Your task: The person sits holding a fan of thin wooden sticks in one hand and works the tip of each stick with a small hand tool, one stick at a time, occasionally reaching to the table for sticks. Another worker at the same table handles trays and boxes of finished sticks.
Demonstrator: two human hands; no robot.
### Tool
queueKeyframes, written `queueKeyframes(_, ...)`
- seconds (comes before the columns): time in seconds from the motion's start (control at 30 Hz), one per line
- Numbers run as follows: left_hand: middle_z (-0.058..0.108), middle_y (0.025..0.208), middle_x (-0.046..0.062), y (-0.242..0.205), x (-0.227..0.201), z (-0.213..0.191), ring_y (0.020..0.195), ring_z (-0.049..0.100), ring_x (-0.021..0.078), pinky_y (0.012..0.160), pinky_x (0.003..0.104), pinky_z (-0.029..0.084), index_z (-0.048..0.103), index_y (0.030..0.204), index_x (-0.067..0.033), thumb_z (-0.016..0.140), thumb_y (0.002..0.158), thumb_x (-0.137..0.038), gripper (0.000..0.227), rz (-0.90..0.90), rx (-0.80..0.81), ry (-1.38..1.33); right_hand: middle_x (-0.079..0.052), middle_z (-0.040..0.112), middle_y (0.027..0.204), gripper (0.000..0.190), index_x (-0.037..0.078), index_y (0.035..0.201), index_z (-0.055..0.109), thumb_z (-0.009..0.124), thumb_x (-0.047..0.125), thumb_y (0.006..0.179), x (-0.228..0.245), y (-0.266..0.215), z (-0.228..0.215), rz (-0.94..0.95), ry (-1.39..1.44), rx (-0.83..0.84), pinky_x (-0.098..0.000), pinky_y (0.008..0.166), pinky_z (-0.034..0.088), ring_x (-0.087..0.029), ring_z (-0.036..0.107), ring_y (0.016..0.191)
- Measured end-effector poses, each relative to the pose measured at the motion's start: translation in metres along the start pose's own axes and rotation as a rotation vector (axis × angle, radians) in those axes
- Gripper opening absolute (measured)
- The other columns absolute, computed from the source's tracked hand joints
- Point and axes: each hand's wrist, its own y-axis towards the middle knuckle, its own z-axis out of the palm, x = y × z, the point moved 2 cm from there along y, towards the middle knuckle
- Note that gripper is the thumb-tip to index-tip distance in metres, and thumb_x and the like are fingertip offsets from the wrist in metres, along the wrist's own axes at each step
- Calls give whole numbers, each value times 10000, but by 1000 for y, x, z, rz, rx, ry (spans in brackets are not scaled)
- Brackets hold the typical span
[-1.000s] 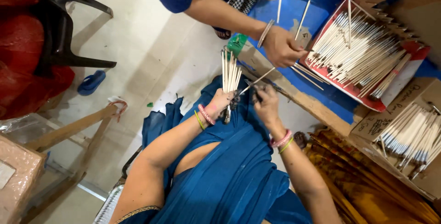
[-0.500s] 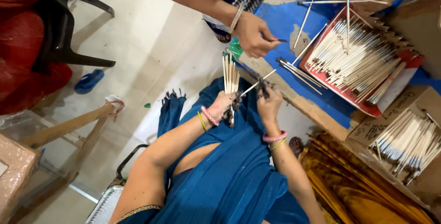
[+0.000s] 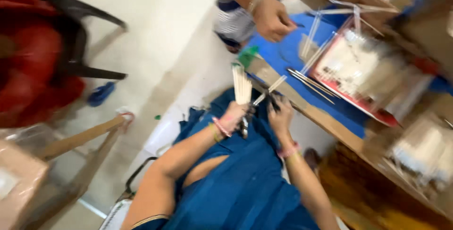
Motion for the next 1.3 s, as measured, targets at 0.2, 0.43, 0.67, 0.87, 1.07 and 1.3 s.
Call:
queueKeyframes(0.2, 651, 693, 52, -8, 0, 9, 532, 583, 141, 462, 291, 453, 696, 955, 20, 570, 963, -98, 172, 29, 63, 7, -201, 657, 911, 196, 28, 1025, 750, 707, 108, 851, 0, -7, -3, -6, 41, 2, -459, 752, 515, -372, 653, 854)
queueKeyframes(0.43, 667, 674, 46, -9, 2, 10, 521, 587, 137, 455, 295, 451, 744, 876, -8, 647, 912, -109, 144, 198, -70, 213, -219, 608, 865, 93, -8, 943, 722, 715, 73, 896, -12, 9, -5, 163, 11, 21, -441, 696, 453, -375, 604, 799)
queueKeyframes(0.67, 747, 740, 65, -44, -39, 20, 638, 690, 143, 568, 299, 539, 791, 933, -39, 746, 831, -99, 127, 456, -143, 514, -195, 617, 838, 76, -16, 831, 687, 707, 58, 828, -31, 16, -15, 139, -59, 156, -419, 701, 483, -348, 640, 772)
queueKeyframes(0.87, 776, 791, 104, -41, -45, 21, 728, 757, 163, 663, 314, 590, 788, 913, -48, 733, 828, -121, 125, 530, -169, 666, -223, 593, 905, 222, -21, 978, 716, 679, 15, 762, 3, 19, -14, -188, 26, 202, -461, 761, 516, -396, 619, 853)
queueKeyframes(1.07, 754, 712, 110, -33, -41, 17, 641, 725, 181, 604, 352, 576, 754, 826, -18, 697, 822, -118, 115, 470, -131, 608, -208, 630, 967, 204, 19, 1048, 743, 726, 56, 847, -21, 34, -15, 16, -64, 43, -467, 744, 494, -387, 611, 864)
queueKeyframes(1.3, 746, 717, 128, -58, -56, 26, 656, 743, 220, 625, 364, 578, 758, 858, -19, 716, 836, -165, 154, 519, -123, 706, -196, 617, 934, 132, 1, 934, 707, 709, 51, 812, -40, 31, -25, -81, -95, 211, -487, 766, 494, -401, 608, 877)
